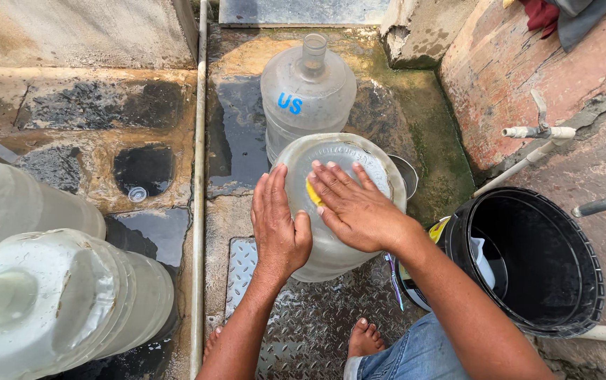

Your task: The person scrubs the exterior of a large plastic water jug using a yellow sponge and water from a nearby bucket. They rotate the jug to clean different sides and rinse the sponge periodically.

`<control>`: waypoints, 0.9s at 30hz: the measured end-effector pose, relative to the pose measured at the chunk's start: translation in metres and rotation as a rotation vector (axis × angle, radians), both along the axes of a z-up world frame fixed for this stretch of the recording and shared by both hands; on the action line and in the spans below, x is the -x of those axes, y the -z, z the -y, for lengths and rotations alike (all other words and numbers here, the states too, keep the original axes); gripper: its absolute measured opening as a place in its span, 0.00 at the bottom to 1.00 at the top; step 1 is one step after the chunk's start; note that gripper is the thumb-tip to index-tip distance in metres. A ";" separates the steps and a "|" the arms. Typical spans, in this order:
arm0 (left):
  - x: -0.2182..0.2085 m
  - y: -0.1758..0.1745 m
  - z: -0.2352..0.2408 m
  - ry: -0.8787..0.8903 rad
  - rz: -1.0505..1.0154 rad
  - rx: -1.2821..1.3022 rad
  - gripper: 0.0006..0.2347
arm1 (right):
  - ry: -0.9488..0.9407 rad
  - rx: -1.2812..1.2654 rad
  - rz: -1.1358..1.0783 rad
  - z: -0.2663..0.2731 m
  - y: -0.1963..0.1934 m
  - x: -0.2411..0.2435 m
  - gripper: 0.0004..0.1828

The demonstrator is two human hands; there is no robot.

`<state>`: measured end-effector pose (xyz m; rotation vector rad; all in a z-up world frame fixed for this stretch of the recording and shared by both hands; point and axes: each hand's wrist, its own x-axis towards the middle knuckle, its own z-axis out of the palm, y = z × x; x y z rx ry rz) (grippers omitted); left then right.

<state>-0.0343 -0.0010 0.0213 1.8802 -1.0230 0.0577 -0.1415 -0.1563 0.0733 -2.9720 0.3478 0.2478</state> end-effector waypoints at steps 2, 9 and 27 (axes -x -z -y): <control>-0.005 0.001 -0.001 0.006 -0.014 -0.017 0.34 | 0.109 0.083 -0.040 0.018 -0.003 0.004 0.38; -0.004 -0.003 0.007 0.053 0.033 0.021 0.32 | 0.329 -0.076 0.143 0.072 0.009 0.004 0.37; 0.015 -0.019 0.006 0.127 0.084 -0.017 0.21 | 0.277 -0.079 0.658 0.077 -0.007 -0.004 0.10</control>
